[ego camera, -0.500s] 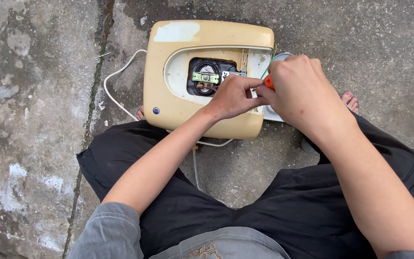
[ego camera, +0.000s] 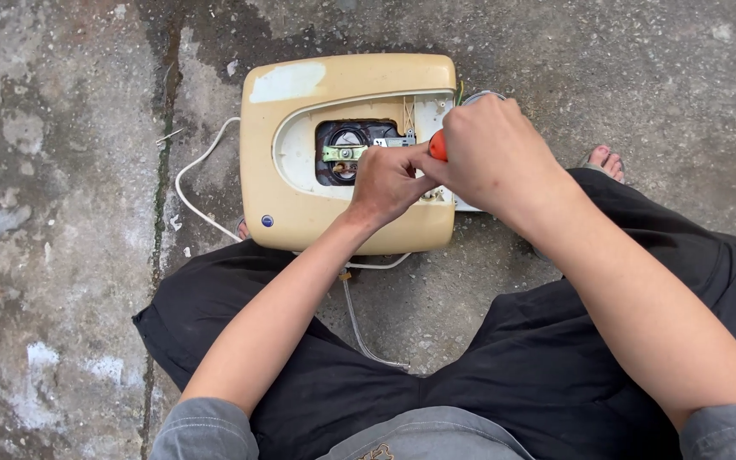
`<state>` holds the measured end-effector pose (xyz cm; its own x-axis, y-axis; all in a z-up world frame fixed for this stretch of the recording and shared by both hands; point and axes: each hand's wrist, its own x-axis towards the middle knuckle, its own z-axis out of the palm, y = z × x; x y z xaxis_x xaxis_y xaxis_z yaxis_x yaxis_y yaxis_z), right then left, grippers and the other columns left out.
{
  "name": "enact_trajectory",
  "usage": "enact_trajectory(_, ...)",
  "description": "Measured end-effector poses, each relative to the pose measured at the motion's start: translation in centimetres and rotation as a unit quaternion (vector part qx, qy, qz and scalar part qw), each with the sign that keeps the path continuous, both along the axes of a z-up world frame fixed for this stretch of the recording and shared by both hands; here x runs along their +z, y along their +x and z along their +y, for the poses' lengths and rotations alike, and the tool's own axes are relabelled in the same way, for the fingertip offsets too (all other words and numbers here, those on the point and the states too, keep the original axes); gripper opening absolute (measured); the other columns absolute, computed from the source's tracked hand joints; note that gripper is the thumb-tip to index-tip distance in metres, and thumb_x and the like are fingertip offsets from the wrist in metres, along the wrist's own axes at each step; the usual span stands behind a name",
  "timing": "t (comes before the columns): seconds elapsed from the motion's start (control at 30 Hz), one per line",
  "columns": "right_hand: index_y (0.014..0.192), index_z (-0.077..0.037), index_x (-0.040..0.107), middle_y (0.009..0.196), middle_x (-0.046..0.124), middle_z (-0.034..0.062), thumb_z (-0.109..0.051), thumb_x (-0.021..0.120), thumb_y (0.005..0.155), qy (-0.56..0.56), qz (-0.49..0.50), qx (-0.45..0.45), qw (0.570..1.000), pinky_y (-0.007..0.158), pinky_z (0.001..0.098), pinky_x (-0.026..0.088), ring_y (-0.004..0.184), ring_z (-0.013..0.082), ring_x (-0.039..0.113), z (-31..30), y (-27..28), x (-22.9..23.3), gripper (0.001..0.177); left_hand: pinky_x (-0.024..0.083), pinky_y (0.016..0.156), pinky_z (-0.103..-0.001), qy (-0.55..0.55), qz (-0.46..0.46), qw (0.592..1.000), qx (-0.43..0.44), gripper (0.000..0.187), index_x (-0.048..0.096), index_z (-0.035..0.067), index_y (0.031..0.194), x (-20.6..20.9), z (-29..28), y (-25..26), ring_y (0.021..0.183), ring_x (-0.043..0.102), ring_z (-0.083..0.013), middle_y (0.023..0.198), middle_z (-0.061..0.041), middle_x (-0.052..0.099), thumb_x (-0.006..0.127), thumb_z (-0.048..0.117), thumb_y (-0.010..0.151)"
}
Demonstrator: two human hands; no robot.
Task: Opening the outer casing of a water heater and disconnecting the internal electrical wires using a screwdriver.
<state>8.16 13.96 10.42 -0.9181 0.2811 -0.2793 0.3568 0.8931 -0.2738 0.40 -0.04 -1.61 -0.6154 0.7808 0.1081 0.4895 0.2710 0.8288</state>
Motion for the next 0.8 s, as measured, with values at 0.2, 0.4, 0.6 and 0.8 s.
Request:
enact_trajectory(0.2, 0.105, -0.002, 0.078, 0.091, 0.064, 0.0173, -0.011, 0.076, 0.082, -0.007, -0.029, 0.131, 0.991, 0.078, 0.0513, 0.063, 0.085, 0.0413, 0.074, -0.6, 0.6, 2.9, 0.025, 0.05, 0.056, -0.029, 0.059, -0.02, 0.993, -0.096, 0.023, 0.067, 0.017, 0.075, 2.6, -0.8, -0.6, 0.052, 0.068, -0.0192, 0.051, -0.004, 0.059, 0.083, 0.032, 0.081)
enact_trajectory(0.4, 0.094, 0.001, 0.074, 0.085, 0.063, 0.0169, -0.015, 0.079, 0.08, -0.067, -0.002, 0.133, 0.989, 0.075, 0.05, 0.06, 0.086, 0.0391, 0.071, -0.5, 0.3, 4.4, 0.022, 0.051, 0.056, -0.035, 0.031, 0.043, 0.997, -0.048, 0.021, 0.077, 0.023, 0.09, -0.1, -0.8, -0.6, 0.053, 0.065, -0.0302, 0.044, -0.003, 0.051, 0.085, 0.038, 0.077)
enact_trajectory(0.6, 0.074, 0.002, 0.07, 0.057, 0.053, 0.0121, -0.026, 0.075, 0.087, 0.011, 0.041, 0.003, 0.999, 0.047, 0.0406, 0.057, 0.056, 0.0332, 0.068, 0.3, 0.3, -0.3, 0.031, 0.05, 0.056, -0.024, 0.051, 0.028, 0.998, 0.0, 0.007, 0.073, 0.034, 0.077, 0.2, -0.1, 0.6, 0.052, 0.066, -0.014, 0.054, 0.003, 0.061, 0.08, 0.036, 0.08)
enact_trajectory(0.8, 0.08, -0.006, 0.079, 0.083, 0.068, 0.0109, 0.009, 0.068, 0.072, -0.014, 0.021, 0.14, 0.99, 0.072, 0.0465, 0.061, 0.082, 0.0367, 0.071, -0.4, 0.7, 3.8, 0.021, 0.054, 0.057, -0.03, 0.075, -0.042, 0.991, -0.102, 0.008, 0.065, 0.015, 0.083, 3.2, -0.9, 0.0, 0.059, 0.07, -0.0201, 0.059, -0.003, 0.065, 0.073, 0.017, 0.083)
